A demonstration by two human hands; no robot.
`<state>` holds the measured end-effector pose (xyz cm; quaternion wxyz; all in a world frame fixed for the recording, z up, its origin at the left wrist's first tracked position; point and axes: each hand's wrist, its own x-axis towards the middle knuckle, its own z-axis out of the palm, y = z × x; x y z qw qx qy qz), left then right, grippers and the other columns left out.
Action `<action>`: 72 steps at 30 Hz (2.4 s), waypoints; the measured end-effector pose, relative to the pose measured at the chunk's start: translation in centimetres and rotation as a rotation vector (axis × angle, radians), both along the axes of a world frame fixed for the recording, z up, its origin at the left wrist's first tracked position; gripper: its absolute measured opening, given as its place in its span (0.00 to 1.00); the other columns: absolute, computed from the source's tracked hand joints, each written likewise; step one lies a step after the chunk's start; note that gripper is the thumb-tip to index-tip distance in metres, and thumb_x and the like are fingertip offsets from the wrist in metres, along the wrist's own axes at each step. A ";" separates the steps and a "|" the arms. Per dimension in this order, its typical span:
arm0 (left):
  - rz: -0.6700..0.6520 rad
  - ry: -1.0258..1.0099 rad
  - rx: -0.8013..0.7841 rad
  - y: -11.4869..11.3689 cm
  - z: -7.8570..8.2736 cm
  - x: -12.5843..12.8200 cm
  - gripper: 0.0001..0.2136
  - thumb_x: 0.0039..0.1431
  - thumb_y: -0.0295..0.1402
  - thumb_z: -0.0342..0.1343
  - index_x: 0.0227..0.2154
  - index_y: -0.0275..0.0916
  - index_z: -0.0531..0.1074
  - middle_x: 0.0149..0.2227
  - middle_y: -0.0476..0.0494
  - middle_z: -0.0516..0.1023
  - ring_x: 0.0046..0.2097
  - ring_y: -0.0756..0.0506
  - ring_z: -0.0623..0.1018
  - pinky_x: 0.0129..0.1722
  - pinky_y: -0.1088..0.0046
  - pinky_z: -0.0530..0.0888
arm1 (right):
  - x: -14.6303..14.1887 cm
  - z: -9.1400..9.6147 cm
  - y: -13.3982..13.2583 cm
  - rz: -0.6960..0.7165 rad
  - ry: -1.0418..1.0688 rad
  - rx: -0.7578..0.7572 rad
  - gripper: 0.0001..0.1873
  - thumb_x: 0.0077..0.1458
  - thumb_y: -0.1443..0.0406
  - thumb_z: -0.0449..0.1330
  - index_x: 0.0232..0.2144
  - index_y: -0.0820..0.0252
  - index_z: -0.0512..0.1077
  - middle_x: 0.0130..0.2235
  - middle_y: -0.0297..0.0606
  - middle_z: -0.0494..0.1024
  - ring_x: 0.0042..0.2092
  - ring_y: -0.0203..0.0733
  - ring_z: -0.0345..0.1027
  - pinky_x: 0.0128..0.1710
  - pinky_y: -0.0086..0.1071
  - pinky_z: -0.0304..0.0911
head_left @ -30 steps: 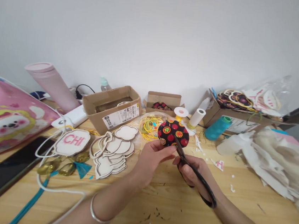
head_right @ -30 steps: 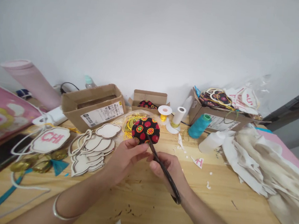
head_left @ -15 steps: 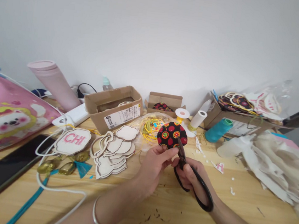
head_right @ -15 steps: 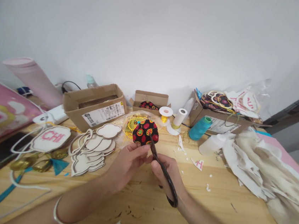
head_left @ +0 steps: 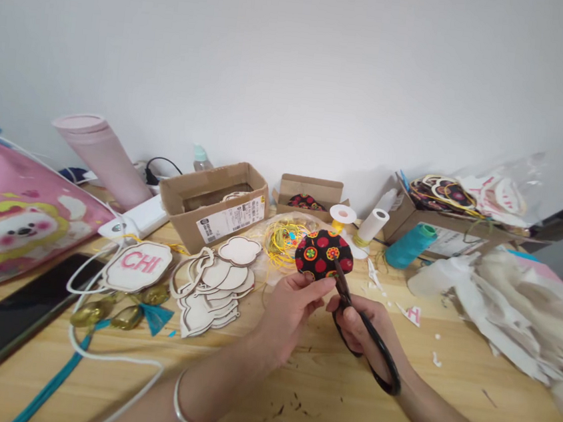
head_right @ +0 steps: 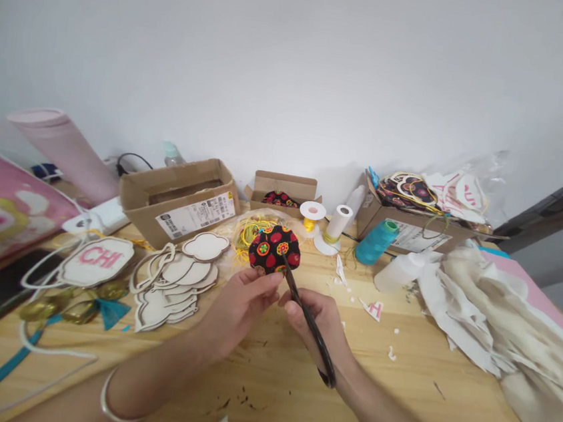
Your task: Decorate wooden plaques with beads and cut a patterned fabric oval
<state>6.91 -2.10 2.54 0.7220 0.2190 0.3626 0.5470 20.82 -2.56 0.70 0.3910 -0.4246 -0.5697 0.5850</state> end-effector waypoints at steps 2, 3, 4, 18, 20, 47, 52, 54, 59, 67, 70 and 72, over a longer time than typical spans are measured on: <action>-0.008 0.017 0.003 0.0 0.0 -0.1 0.09 0.40 0.33 0.68 0.24 0.34 0.76 0.26 0.49 0.75 0.28 0.54 0.68 0.32 0.76 0.64 | 0.0 0.1 0.1 0.002 -0.011 0.011 0.29 0.46 0.41 0.58 0.26 0.64 0.68 0.17 0.24 0.50 0.18 0.26 0.39 0.15 0.25 0.34; -0.011 0.025 0.007 0.0 0.1 -0.1 0.09 0.40 0.33 0.68 0.23 0.34 0.76 0.26 0.49 0.76 0.27 0.54 0.68 0.32 0.77 0.64 | 0.1 0.1 0.1 0.007 -0.015 0.017 0.29 0.46 0.41 0.58 0.26 0.63 0.67 0.17 0.24 0.51 0.17 0.26 0.39 0.15 0.26 0.34; -0.010 0.033 0.011 0.0 0.1 -0.1 0.09 0.40 0.33 0.68 0.23 0.34 0.76 0.25 0.49 0.75 0.27 0.54 0.67 0.31 0.77 0.63 | 0.1 0.1 0.2 0.014 -0.019 0.023 0.29 0.46 0.41 0.58 0.25 0.63 0.67 0.17 0.24 0.51 0.17 0.26 0.39 0.15 0.26 0.34; -0.032 0.264 0.080 0.7 0.0 -1.0 0.06 0.42 0.31 0.66 0.25 0.37 0.78 0.26 0.50 0.78 0.29 0.53 0.72 0.34 0.77 0.67 | 1.3 0.8 1.0 0.104 -0.210 0.065 0.30 0.45 0.39 0.56 0.21 0.61 0.65 0.15 0.24 0.50 0.18 0.27 0.42 0.16 0.26 0.37; -0.035 0.259 0.074 0.7 0.3 -1.1 0.06 0.41 0.30 0.66 0.26 0.37 0.79 0.26 0.50 0.79 0.30 0.53 0.73 0.33 0.78 0.68 | 1.5 0.5 1.2 0.114 -0.224 0.056 0.30 0.44 0.39 0.57 0.21 0.61 0.66 0.15 0.24 0.50 0.17 0.27 0.41 0.16 0.27 0.37; -0.091 0.429 0.274 1.6 -0.1 -2.0 0.09 0.45 0.32 0.65 0.32 0.36 0.80 0.37 0.42 0.82 0.41 0.42 0.79 0.46 0.66 0.72 | 1.7 1.8 0.5 0.267 -0.195 0.087 0.34 0.48 0.36 0.49 0.31 0.62 0.64 0.23 0.28 0.55 0.23 0.30 0.44 0.19 0.26 0.42; -0.179 0.393 0.282 1.5 -0.1 -2.0 0.09 0.45 0.31 0.65 0.32 0.36 0.80 0.35 0.43 0.82 0.39 0.43 0.79 0.46 0.66 0.72 | 1.9 2.1 0.5 0.288 -0.179 0.084 0.33 0.49 0.38 0.50 0.33 0.63 0.65 0.24 0.30 0.57 0.24 0.30 0.46 0.20 0.26 0.43; -0.209 0.349 0.280 1.5 -0.3 -2.1 0.09 0.45 0.30 0.64 0.33 0.37 0.80 0.36 0.43 0.82 0.39 0.44 0.79 0.47 0.66 0.71 | 2.1 1.9 0.5 0.309 -0.161 0.067 0.34 0.49 0.37 0.50 0.34 0.63 0.65 0.25 0.30 0.57 0.23 0.30 0.45 0.20 0.26 0.43; -0.241 0.302 0.270 1.5 -0.7 -2.3 0.09 0.47 0.30 0.64 0.35 0.38 0.79 0.37 0.44 0.82 0.40 0.45 0.79 0.47 0.67 0.71 | 2.1 1.8 0.4 0.323 -0.152 0.049 0.35 0.48 0.36 0.48 0.34 0.63 0.64 0.24 0.29 0.55 0.22 0.30 0.44 0.19 0.27 0.42; -0.267 0.269 0.304 1.6 -0.7 -2.3 0.08 0.48 0.28 0.63 0.34 0.37 0.79 0.38 0.43 0.82 0.42 0.44 0.79 0.49 0.65 0.71 | 2.1 2.5 0.5 0.317 -0.223 0.087 0.33 0.49 0.37 0.48 0.33 0.62 0.64 0.26 0.31 0.57 0.26 0.32 0.46 0.23 0.28 0.44; -0.277 0.268 0.299 1.6 -0.6 -2.3 0.09 0.48 0.29 0.63 0.34 0.37 0.79 0.38 0.42 0.82 0.42 0.43 0.79 0.50 0.64 0.71 | 2.1 2.6 0.4 0.304 -0.230 0.079 0.34 0.48 0.36 0.49 0.31 0.61 0.64 0.26 0.31 0.57 0.26 0.32 0.46 0.23 0.28 0.44; -0.284 0.262 0.307 1.6 -0.6 -2.3 0.09 0.47 0.29 0.63 0.34 0.36 0.79 0.39 0.41 0.82 0.43 0.42 0.79 0.50 0.63 0.71 | 2.0 2.7 0.4 0.294 -0.241 0.077 0.34 0.47 0.36 0.49 0.30 0.61 0.64 0.25 0.31 0.57 0.25 0.32 0.46 0.23 0.28 0.43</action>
